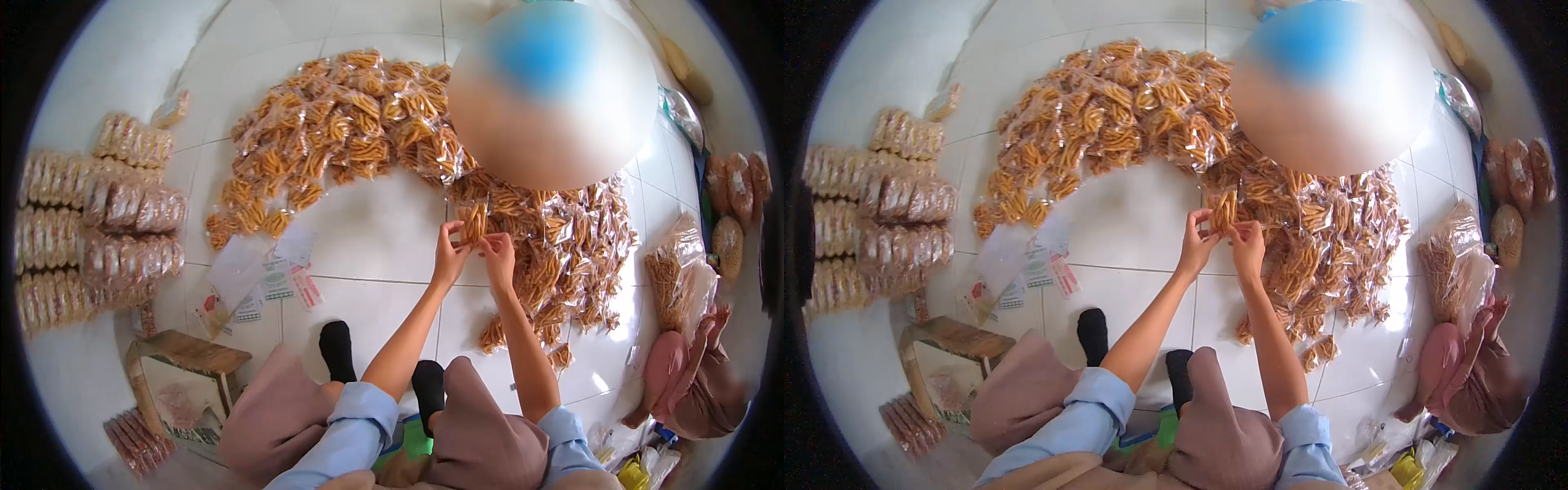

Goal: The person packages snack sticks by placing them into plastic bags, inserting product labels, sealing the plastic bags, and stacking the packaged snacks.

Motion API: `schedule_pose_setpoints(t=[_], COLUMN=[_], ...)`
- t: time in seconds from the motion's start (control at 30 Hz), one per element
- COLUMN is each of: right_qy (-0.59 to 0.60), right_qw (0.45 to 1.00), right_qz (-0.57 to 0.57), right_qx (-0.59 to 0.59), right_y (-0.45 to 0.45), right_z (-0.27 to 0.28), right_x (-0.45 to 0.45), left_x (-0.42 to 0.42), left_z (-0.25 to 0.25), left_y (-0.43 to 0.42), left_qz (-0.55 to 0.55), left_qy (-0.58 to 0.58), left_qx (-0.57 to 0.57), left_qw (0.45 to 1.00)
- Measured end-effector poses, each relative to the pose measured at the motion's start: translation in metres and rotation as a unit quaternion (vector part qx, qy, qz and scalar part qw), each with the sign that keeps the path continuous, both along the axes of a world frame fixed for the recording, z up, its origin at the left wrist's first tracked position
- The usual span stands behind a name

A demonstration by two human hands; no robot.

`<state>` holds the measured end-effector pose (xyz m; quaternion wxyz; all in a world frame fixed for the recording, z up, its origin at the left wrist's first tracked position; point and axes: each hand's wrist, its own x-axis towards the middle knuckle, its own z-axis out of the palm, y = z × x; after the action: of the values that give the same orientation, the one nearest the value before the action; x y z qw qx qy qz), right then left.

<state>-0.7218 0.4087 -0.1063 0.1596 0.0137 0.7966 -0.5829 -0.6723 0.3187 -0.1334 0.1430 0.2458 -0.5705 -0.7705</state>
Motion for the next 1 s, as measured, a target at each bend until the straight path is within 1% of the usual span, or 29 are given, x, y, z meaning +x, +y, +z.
schedule_pose_setpoints(t=[0.03,0.1,0.13,0.2,0.27,0.3,0.37,0.43,0.47,0.53,0.57,0.6,0.63,0.67,0.7,0.73,0.8,0.83,0.87,0.93,1.0], right_qy=[0.004,-0.009,-0.004,-0.003,0.019,0.032,0.054,0.093,0.103,0.126,0.083,0.091,0.051,0.006,-0.006,-0.005,0.06,0.067,0.061,0.028,0.017], right_qw=[1.0,0.995,0.993,0.981,0.971,0.961,0.953,0.938,0.931,0.907,0.913,0.906,0.901,0.895,0.878,0.874,0.868,0.864,0.857,0.84,0.83], right_qz=[0.005,0.048,0.054,0.08,0.104,0.121,0.162,0.226,0.239,0.3,0.296,0.308,0.303,0.296,0.333,0.342,0.385,0.39,0.402,0.422,0.437], right_qx=[-0.01,-0.091,-0.102,-0.176,-0.216,-0.245,-0.25,-0.246,-0.255,-0.267,-0.268,-0.276,-0.307,-0.335,-0.343,-0.346,-0.309,-0.312,-0.318,-0.34,-0.347], right_y=[-0.002,-0.009,-0.014,-0.022,-0.032,-0.039,-0.051,-0.063,-0.071,-0.082,-0.088,-0.094,-0.098,-0.102,-0.106,-0.111,-0.132,-0.143,-0.153,-0.17,-0.181], right_z=[0.007,0.031,0.044,0.073,0.107,0.125,0.159,0.196,0.212,0.242,0.259,0.277,0.293,0.305,0.312,0.313,0.303,0.298,0.297,0.291,0.29], right_x=[0.006,0.017,0.022,0.032,0.038,0.041,0.046,0.057,0.065,0.08,0.092,0.106,0.121,0.135,0.145,0.151,0.163,0.168,0.176,0.194,0.22], left_x=[0.009,0.026,0.034,0.047,0.062,0.07,0.084,0.101,0.111,0.135,0.147,0.16,0.174,0.185,0.196,0.206,0.225,0.235,0.247,0.275,0.302], left_z=[0.013,0.039,0.054,0.096,0.136,0.153,0.188,0.222,0.237,0.266,0.277,0.292,0.304,0.312,0.317,0.322,0.325,0.328,0.329,0.333,0.33], left_y=[-0.005,-0.018,-0.024,-0.033,-0.043,-0.049,-0.061,-0.078,-0.086,-0.096,-0.101,-0.106,-0.107,-0.109,-0.111,-0.114,-0.123,-0.127,-0.131,-0.138,-0.147], left_qz=[0.007,0.015,0.016,0.036,0.058,0.064,0.085,0.092,0.088,0.109,0.128,0.149,0.16,0.168,0.178,0.186,0.21,0.211,0.213,0.241,0.235], left_qy=[0.012,0.027,0.039,0.063,0.091,0.115,0.153,0.166,0.164,0.203,0.183,0.162,0.188,0.192,0.195,0.197,0.183,0.188,0.19,0.154,0.162], left_qx=[-0.001,-0.005,0.002,-0.004,-0.011,0.006,0.05,0.011,-0.015,-0.034,-0.086,-0.138,-0.12,-0.129,-0.111,-0.093,-0.116,-0.129,-0.14,-0.15,-0.151], left_qw=[1.0,1.0,0.999,0.997,0.994,0.991,0.983,0.982,0.982,0.973,0.971,0.966,0.962,0.958,0.958,0.958,0.953,0.95,0.948,0.947,0.946])
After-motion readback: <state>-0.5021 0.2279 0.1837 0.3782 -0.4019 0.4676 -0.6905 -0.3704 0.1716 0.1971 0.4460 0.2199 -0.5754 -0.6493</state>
